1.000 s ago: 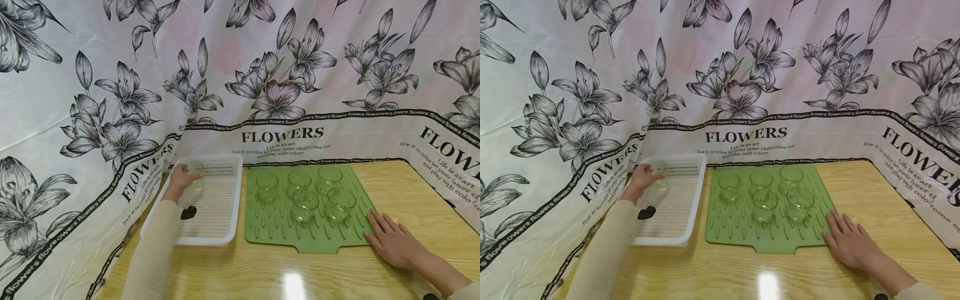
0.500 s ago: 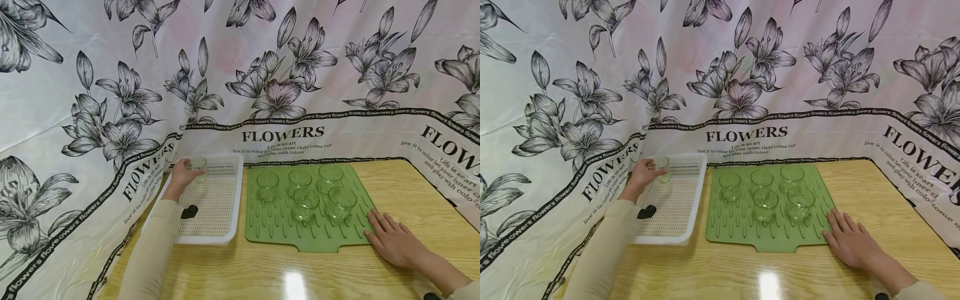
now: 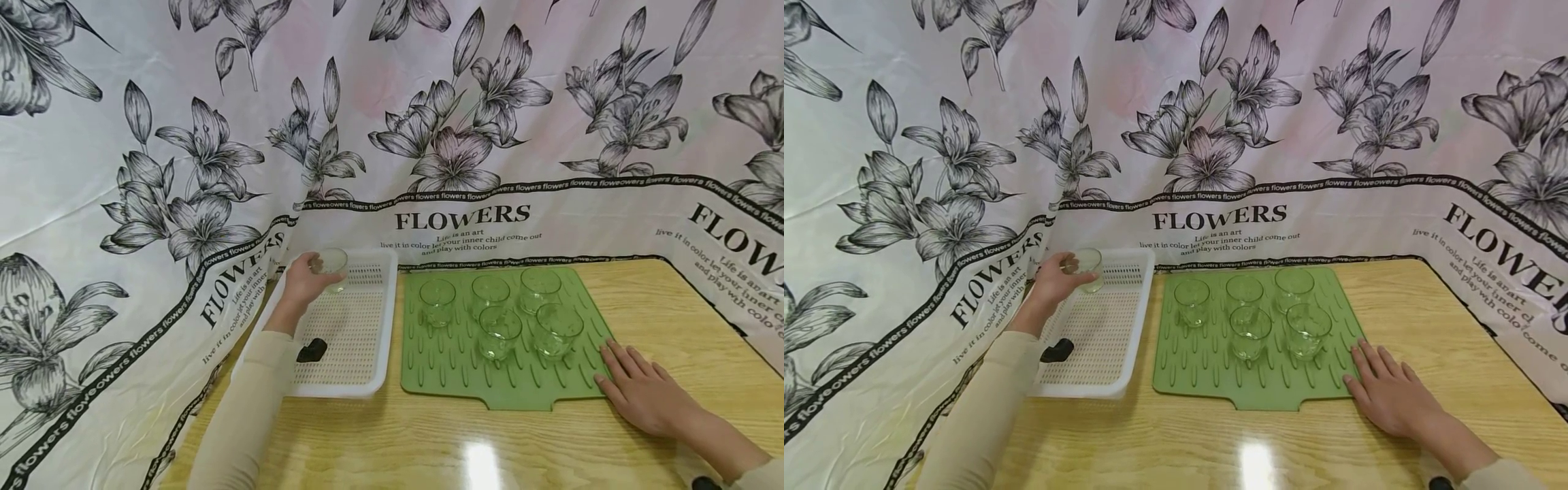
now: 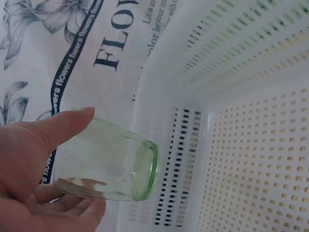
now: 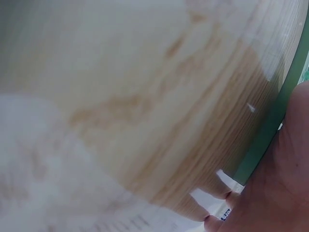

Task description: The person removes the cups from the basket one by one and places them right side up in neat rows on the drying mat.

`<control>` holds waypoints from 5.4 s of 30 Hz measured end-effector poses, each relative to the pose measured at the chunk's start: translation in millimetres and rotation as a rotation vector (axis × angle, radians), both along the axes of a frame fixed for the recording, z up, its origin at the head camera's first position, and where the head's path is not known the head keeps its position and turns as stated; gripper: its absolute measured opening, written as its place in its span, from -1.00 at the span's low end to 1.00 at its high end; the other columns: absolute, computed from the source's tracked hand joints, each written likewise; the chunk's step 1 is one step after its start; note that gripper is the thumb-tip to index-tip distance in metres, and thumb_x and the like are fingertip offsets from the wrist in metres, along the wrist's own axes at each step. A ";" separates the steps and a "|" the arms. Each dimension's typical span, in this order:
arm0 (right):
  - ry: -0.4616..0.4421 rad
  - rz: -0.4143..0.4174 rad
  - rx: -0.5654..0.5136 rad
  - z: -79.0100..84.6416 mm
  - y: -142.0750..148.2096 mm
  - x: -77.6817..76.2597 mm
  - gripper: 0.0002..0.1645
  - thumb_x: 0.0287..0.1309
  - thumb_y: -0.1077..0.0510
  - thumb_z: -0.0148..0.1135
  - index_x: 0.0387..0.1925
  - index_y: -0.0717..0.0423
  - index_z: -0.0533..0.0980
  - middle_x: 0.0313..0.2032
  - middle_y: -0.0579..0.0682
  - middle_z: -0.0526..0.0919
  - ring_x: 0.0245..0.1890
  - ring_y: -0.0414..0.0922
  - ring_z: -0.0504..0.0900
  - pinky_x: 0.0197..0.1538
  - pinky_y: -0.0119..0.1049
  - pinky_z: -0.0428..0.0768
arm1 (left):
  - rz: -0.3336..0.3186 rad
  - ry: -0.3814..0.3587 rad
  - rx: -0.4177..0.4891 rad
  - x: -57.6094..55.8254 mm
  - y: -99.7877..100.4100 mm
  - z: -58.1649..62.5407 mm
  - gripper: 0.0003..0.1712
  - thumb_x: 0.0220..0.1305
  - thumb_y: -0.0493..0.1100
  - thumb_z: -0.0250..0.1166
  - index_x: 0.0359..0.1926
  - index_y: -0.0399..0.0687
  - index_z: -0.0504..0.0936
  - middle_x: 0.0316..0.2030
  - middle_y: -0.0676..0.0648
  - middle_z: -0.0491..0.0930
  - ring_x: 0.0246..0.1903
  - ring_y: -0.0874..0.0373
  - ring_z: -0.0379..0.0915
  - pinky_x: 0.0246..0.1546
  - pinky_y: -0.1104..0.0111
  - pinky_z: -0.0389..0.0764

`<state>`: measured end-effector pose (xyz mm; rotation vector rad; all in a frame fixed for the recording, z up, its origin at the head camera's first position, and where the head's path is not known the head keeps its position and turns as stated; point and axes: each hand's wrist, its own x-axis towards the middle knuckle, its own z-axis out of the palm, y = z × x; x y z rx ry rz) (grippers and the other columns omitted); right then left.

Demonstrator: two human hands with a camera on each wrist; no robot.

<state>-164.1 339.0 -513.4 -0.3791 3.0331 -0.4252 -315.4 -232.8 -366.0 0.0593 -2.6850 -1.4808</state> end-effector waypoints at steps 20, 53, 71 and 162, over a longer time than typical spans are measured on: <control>0.008 -0.010 0.023 6.6 -4.6 3.6 -0.15 0.63 -0.17 -0.24 0.53 0.46 0.01 0.51 0.49 0.00 0.45 0.55 -0.02 0.32 0.57 0.00 | -0.082 0.013 0.028 16.3 27.6 11.6 0.01 0.17 -0.05 0.56 0.49 -0.25 0.23 0.36 -0.22 0.40 0.35 -0.17 0.32 0.31 0.05 0.48; 0.012 -0.007 0.039 7.8 -4.8 2.1 -0.14 0.63 -0.17 -0.24 0.53 0.47 -0.01 0.51 0.48 -0.01 0.45 0.54 -0.03 0.33 0.57 0.00 | -0.229 0.045 0.065 50.0 74.8 26.8 -0.03 0.09 -0.07 0.60 0.45 -0.18 0.32 0.36 -0.19 0.43 0.41 -0.13 0.29 0.44 0.13 0.33; 0.001 -0.005 0.013 5.9 -4.4 2.2 -0.15 0.64 -0.16 -0.24 0.54 0.46 -0.01 0.51 0.50 -0.03 0.45 0.55 -0.06 0.32 0.57 -0.03 | -0.274 0.061 0.071 57.0 89.0 22.4 0.02 0.06 -0.10 0.62 0.46 -0.24 0.30 0.33 -0.17 0.45 0.40 -0.11 0.32 0.45 0.18 0.32; -0.016 0.001 0.064 10.3 -2.9 0.8 -0.14 0.64 -0.17 -0.26 0.51 0.51 0.01 0.47 0.55 0.02 0.42 0.58 -0.02 0.30 0.59 0.03 | -0.147 -0.030 0.148 93.8 187.1 -83.4 0.04 0.11 -0.20 0.56 0.49 -0.34 0.16 0.40 -0.32 0.30 0.41 -0.28 0.21 0.40 -0.08 0.35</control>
